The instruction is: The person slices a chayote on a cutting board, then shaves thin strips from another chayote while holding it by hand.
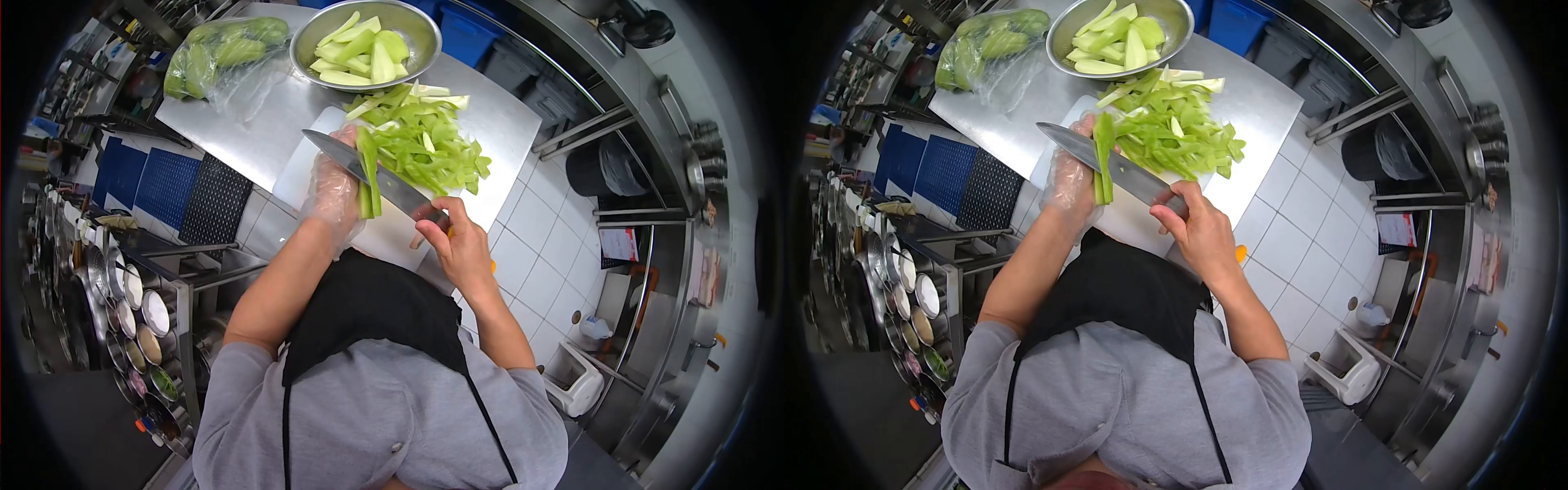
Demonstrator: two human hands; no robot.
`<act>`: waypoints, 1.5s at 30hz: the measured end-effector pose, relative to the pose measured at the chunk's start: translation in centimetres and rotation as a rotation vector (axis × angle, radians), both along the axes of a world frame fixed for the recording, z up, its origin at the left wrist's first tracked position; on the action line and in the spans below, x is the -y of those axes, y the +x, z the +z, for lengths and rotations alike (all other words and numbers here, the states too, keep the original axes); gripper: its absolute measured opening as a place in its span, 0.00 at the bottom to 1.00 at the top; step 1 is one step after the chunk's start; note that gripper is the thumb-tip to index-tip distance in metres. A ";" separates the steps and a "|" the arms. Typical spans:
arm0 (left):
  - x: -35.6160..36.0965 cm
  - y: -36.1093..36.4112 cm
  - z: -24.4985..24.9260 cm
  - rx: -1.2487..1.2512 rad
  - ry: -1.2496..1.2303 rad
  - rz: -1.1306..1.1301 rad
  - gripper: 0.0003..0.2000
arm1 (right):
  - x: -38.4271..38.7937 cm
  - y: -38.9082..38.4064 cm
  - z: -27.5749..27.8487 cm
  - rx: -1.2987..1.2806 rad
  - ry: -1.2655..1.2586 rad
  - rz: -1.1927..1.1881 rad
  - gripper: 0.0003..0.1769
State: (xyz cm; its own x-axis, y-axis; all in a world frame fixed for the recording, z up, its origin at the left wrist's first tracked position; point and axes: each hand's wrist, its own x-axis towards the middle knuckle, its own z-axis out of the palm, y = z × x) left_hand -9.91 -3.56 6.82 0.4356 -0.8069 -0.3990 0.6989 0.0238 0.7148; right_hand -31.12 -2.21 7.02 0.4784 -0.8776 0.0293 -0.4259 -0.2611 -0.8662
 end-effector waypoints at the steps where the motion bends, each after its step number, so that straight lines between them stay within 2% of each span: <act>1: 0.0 -0.1 0.0 -0.011 -0.014 0.008 0.14 | 0.0 0.3 -0.2 0.009 -0.022 -0.011 0.20; 4: -0.4 -0.5 -0.1 0.083 0.087 -0.051 0.16 | 0.5 0.9 -0.4 0.045 -0.021 -0.029 0.21; 7: -1.1 -2.2 2.6 -0.026 0.021 -0.061 0.16 | 0.7 0.7 -0.1 0.030 0.013 -0.044 0.22; 11: -0.5 -0.1 0.6 -0.038 -0.076 -0.041 0.16 | 0.0 0.0 0.1 0.043 -0.009 -0.005 0.20; 14: -0.1 1.1 -0.9 -0.035 0.025 -0.069 0.17 | 0.4 -0.7 -0.2 0.058 0.170 -0.081 0.18; 15: -0.3 2.3 -0.7 -0.154 0.063 -0.205 0.17 | 0.7 -1.0 -0.2 0.083 0.288 -0.132 0.18; 17: -0.2 2.4 -0.8 -0.272 -0.014 -0.173 0.18 | 1.8 -1.7 -0.2 0.134 0.519 -0.230 0.17; 21: 0.5 2.8 -0.3 -0.436 -0.119 -0.128 0.18 | 1.5 -2.5 -0.1 0.062 0.365 -0.146 0.18; 24: 1.0 2.7 1.9 -0.403 -0.009 -0.014 0.16 | 0.2 -2.4 0.7 0.058 0.157 -0.024 0.18; 27: 2.1 3.7 1.2 -0.434 -0.167 -0.056 0.14 | -0.6 -2.4 0.5 0.099 0.059 0.058 0.19; 28: 2.3 3.8 1.2 -0.407 -0.150 -0.049 0.15 | -0.7 -2.3 0.5 0.109 0.030 0.074 0.20; 30: 2.9 3.8 1.4 -0.353 -0.117 -0.036 0.18 | -0.9 -2.2 1.1 0.063 -0.032 0.052 0.23; 33: 2.3 2.7 2.1 -0.154 -0.098 -0.005 0.17 | -0.7 -2.1 1.2 0.019 -0.165 0.002 0.24; 36: 1.4 1.7 2.8 -0.071 -0.123 -0.004 0.16 | -0.4 -2.2 0.7 -0.017 -0.238 -0.049 0.25; 45: 1.4 1.9 2.6 -0.032 -0.123 0.009 0.12 | -0.5 -2.2 1.3 -0.049 -0.271 -0.070 0.25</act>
